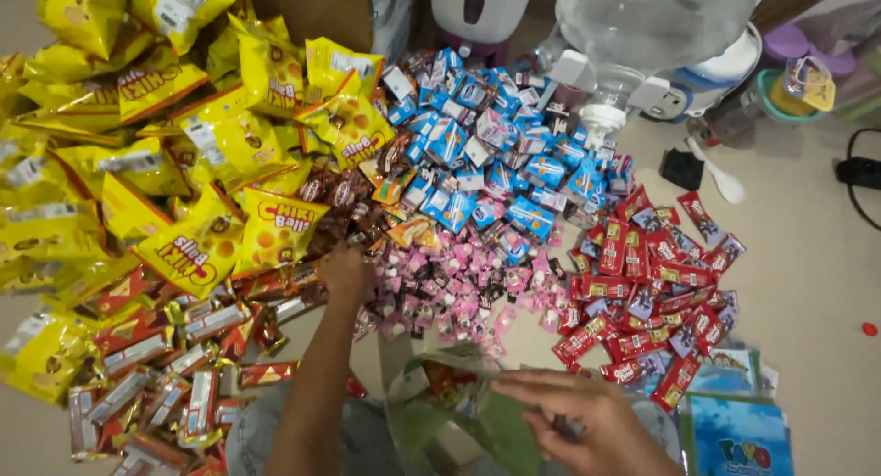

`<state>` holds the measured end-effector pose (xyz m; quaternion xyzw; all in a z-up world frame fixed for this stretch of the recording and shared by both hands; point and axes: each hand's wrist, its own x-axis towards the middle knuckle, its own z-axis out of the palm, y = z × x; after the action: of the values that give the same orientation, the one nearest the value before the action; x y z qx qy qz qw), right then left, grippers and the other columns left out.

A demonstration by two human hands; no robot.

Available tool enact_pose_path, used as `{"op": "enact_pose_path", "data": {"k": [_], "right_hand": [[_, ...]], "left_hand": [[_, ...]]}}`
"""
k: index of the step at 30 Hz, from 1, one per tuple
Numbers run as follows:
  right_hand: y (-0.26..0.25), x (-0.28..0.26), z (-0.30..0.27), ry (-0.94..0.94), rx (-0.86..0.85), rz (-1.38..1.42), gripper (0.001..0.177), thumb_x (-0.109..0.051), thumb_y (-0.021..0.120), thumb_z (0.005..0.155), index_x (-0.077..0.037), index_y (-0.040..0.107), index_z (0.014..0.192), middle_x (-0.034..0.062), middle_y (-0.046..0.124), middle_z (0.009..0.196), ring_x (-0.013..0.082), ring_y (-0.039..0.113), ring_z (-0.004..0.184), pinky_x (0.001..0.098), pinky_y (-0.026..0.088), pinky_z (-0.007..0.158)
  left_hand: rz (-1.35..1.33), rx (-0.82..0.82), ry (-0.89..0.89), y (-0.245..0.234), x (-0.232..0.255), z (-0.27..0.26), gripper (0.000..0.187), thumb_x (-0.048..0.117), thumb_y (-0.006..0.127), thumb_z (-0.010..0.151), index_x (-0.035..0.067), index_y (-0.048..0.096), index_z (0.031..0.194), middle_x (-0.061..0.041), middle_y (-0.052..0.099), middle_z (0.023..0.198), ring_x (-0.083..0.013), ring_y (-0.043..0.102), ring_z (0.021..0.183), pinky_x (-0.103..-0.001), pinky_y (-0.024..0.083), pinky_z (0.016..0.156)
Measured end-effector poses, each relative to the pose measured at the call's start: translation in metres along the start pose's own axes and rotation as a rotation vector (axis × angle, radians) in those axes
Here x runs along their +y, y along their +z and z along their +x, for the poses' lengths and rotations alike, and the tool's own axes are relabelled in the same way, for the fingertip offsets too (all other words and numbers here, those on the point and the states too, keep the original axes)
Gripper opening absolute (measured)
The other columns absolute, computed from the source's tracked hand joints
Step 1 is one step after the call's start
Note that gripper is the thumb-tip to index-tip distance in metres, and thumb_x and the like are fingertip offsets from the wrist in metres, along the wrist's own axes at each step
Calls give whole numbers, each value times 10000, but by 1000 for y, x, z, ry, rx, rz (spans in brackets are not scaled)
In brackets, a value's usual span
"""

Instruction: Packing various snack packets into a plastic bag while sitting on the floor.

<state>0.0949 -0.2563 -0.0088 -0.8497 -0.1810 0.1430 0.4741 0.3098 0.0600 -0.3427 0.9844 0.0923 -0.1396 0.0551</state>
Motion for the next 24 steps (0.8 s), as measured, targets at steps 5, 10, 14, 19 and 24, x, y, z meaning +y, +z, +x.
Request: {"op": "enact_pose_path", "data": {"k": [5,10,14,19,24], "right_hand": [[-5,-29,-7,60,39,-120,612,63,771,762,-228,741,1300,16,769,1328,205,777,1173,396,602,1015],[5,-31,-23,-6,55,-143,526,32,728,819,-206,728,1288,45,757,1315,107,791,788,258,637,580],[14,-33,-31,37,34,-142,491,-10,674,866,-230,730,1301,31,744,1344,209,735,1201,307,619,698],[22,-35,-41,2,57,-226,584,22,719,784,-182,707,1331,46,706,1383,240,686,1261,362,575,939],[20,-42,-46,102,48,-189,646,36,726,802,-227,654,1387,25,657,1453,83,692,696,277,594,596]], "left_hand": [[-1345,365,203,-20,-24,-46,453,354,830,846,101,682,1191,-30,671,1096,-175,620,1027,-308,484,941],[-1731,182,487,-235,-8,-267,399,185,809,836,148,575,1157,-84,683,1200,-289,702,1170,-418,642,1009],[-1333,321,930,-294,12,-361,352,171,803,869,231,518,1066,-17,756,1092,-331,729,1271,-554,219,1356],[-752,453,943,-278,28,-361,296,337,827,836,240,638,1042,4,686,1334,-306,577,1379,-562,223,1209],[-483,578,893,-262,36,-357,466,508,886,757,244,659,1066,-4,611,1403,-320,504,1412,-674,210,1179]]}}
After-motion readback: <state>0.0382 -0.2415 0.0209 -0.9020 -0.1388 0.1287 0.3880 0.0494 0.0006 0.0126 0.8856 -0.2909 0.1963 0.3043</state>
